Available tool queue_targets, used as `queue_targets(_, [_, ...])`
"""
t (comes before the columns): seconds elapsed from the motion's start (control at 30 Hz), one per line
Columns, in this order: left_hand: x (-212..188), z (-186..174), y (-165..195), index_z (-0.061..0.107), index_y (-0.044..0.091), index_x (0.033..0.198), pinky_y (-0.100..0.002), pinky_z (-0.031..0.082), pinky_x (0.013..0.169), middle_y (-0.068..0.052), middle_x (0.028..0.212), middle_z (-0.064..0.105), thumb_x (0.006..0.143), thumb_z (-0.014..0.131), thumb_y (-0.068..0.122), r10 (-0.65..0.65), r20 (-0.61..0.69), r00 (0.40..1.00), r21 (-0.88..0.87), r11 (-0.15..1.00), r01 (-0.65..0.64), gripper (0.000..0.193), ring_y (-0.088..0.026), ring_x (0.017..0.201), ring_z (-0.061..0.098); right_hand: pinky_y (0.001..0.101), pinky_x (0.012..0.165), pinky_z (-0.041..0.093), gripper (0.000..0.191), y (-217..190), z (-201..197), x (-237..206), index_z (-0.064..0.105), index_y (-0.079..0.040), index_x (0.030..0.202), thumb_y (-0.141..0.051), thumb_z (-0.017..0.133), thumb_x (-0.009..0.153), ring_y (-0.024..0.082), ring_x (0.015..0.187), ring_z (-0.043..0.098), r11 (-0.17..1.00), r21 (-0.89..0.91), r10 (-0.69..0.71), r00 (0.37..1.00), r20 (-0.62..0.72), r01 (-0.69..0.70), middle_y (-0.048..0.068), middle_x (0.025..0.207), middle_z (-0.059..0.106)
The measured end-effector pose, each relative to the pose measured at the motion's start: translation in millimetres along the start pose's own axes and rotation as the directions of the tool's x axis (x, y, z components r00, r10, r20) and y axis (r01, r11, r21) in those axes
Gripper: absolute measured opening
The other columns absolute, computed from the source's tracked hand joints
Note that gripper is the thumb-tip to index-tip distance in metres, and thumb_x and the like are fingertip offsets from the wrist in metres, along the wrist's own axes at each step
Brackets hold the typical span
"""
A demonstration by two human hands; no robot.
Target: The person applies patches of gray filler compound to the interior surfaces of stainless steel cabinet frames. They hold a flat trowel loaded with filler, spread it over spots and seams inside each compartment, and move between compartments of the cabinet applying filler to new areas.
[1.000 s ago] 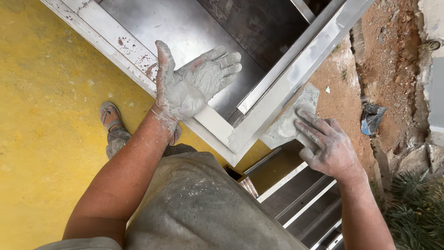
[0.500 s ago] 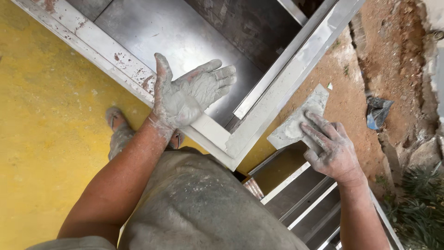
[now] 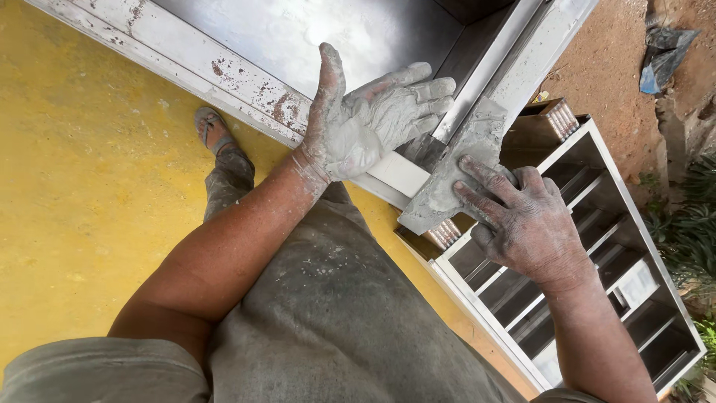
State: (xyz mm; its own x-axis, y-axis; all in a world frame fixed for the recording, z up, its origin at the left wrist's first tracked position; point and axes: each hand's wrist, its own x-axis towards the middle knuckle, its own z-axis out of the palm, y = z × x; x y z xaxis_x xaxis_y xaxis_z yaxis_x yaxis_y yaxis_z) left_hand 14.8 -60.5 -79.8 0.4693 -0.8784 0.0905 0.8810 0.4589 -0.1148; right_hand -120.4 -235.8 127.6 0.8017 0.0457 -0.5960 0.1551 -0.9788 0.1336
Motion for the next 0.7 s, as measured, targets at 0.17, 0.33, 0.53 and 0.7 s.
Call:
queue_targets(0.17, [1,3,-1,0.021,-0.005,0.168,-0.050,0.024,0.136,-0.032,0.171,0.029,0.089,0.028,0.086,-0.017,-0.014,1.000,-0.098,0.995,0.015,0.121,-0.040,0.160,0.026,0.0345,0.086,0.056,0.065,19,25,-40,0.060,-0.039,0.141,-0.034,0.078,0.079,0.024,0.105,0.057,0.968,-0.246,0.147,0.903,0.404,-0.047,-0.014,0.157,0.041])
queue_targets(0.33, [3,9,-1,0.022,-0.006,0.167,-0.049,0.024,0.135,-0.032,0.170,0.028,0.089,0.029,0.089,0.002,0.009,1.000,-0.019,1.000,-0.002,0.123,-0.038,0.159,0.028,0.0419,0.089,0.052,0.067,44,38,-63,0.067,-0.032,0.139,-0.033,0.080,0.074,0.024,0.094,0.058,0.994,0.102,0.033,0.991,0.131,-0.046,-0.014,0.158,0.049])
queue_targets(0.53, [4,18,-4,0.022,-0.007,0.165,-0.053,0.025,0.136,-0.033,0.168,0.029,0.087,0.034,0.093,0.051,-0.006,0.999,0.046,0.998,-0.050,0.127,-0.041,0.158,0.032,0.0437,0.089,0.052,0.064,74,-19,-28,0.071,-0.028,0.131,-0.021,0.076,0.068,0.031,0.102,0.057,0.999,0.030,-0.009,0.968,-0.250,0.017,-0.008,0.152,0.056])
queue_targets(0.7, [3,25,-2,0.022,-0.009,0.163,-0.054,0.026,0.135,-0.034,0.166,0.029,0.083,0.036,0.092,0.114,-0.068,0.991,0.059,0.992,-0.110,0.130,-0.043,0.157,0.033,0.0418,0.083,0.052,0.065,85,-37,21,0.071,-0.029,0.133,-0.022,0.078,0.068,0.029,0.095,0.056,0.994,-0.089,-0.082,0.983,-0.162,0.069,-0.011,0.152,0.057])
